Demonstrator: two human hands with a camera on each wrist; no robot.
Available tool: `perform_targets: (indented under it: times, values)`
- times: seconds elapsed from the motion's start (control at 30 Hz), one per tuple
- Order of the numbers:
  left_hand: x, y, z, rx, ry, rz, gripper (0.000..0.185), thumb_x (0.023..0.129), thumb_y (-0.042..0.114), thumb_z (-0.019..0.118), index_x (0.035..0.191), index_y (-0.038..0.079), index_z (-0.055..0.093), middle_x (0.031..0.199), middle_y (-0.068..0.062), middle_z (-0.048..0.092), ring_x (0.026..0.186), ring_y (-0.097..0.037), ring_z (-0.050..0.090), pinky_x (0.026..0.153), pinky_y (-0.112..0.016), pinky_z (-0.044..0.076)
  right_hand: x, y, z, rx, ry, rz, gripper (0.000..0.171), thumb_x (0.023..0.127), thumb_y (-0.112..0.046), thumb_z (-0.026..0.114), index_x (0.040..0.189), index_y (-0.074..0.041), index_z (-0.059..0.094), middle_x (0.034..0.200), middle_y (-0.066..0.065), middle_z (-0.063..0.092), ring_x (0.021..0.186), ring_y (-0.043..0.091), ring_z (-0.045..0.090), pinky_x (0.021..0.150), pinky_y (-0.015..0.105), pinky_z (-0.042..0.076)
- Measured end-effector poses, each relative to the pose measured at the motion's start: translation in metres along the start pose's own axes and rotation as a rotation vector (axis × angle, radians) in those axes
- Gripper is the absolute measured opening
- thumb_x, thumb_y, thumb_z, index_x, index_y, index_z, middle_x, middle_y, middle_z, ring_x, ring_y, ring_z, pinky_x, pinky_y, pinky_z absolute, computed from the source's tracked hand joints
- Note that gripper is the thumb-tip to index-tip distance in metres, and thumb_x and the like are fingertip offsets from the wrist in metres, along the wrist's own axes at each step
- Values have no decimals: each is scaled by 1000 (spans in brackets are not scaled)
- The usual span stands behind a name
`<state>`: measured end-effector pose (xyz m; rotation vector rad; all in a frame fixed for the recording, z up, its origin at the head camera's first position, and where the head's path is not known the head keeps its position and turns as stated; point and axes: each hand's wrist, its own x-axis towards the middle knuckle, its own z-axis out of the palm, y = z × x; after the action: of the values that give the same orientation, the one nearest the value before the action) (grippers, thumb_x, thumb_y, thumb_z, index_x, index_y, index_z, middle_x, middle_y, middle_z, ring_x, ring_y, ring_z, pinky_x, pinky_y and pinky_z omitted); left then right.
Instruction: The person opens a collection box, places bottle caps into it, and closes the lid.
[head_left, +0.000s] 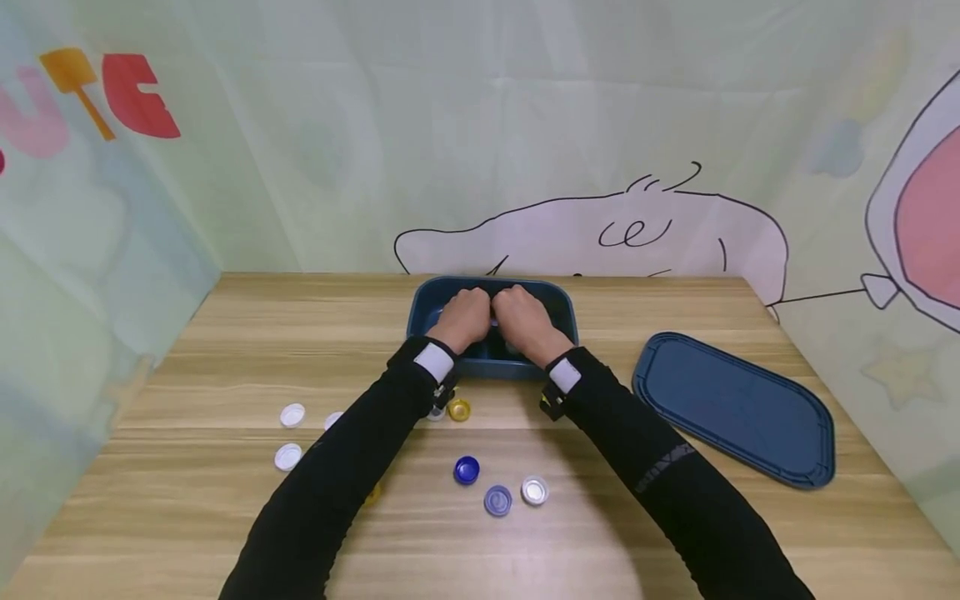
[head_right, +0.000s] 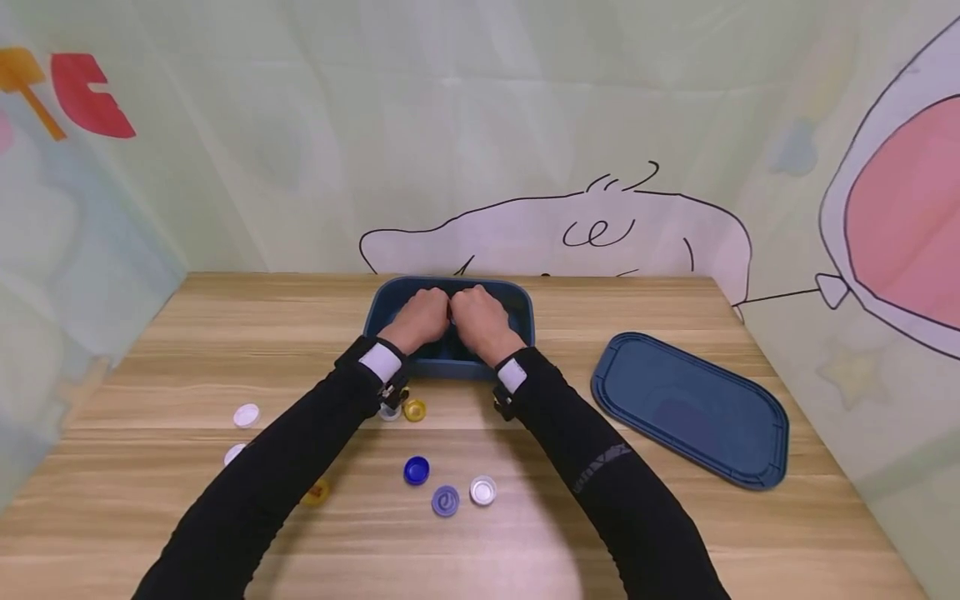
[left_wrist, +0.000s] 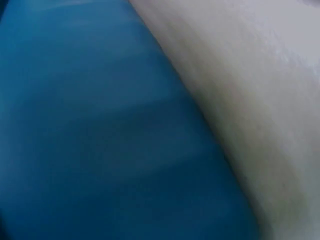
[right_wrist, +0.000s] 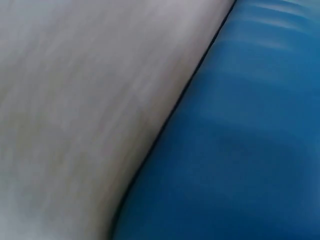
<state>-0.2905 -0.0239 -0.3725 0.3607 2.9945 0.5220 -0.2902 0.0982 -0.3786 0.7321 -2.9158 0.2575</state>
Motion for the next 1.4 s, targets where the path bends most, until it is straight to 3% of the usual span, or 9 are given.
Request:
perform_targets:
  times: [0.23,0.33,0.53,0.77,1.0,1.17,1.4]
  values:
    - [-7,-3,-6,-80,-6,8,24,101,6,57,79,4,68,72,-7,55,67,-24,57,60,-32,41,-6,3,-1,40,65,-40,20,99,1,61,85,4,75,85,17,62,86,32,62,71,41,53]
    - [-13,-4,-13,-115,16,33,21,100,5,58,86,4,73,68,-5,52,64,-22,56,56,-30,37,-11,1,-8,66,111,-86,22,99,-1,60,82,2,74,82,15,59,83,31,59,70,39,50]
    - [-34,-3,-26,-127,89,118,22,102,9,58,115,5,75,90,-7,65,77,-23,59,63,-31,42,-25,-7,-31,122,170,-166,15,99,-2,62,92,3,74,93,15,62,87,29,58,74,38,52]
    - [-74,6,-40,-144,149,183,28,103,15,62,127,4,71,122,-12,68,105,-22,62,88,-38,52,-55,-14,-64,185,189,-215,11,96,-3,69,101,3,77,100,14,65,95,29,58,81,40,53]
    - [-119,20,-37,-144,107,292,27,101,17,69,124,6,73,123,-10,69,117,-26,62,99,-42,50,-110,-9,-82,188,140,-263,9,92,-5,77,101,-1,78,107,14,70,99,29,62,84,42,54]
    - [-149,25,-19,-80,60,397,26,99,23,72,122,9,74,119,-7,70,113,-25,64,97,-43,50,-152,-10,-70,152,49,-329,16,89,-13,83,102,-5,78,102,9,72,91,23,65,76,36,56]
    - [-188,30,5,42,-41,496,32,96,38,75,120,17,76,119,-2,72,113,-21,64,96,-44,45,-194,-14,-58,178,-126,-320,32,89,-35,83,106,-9,77,105,3,72,95,19,68,81,39,58]
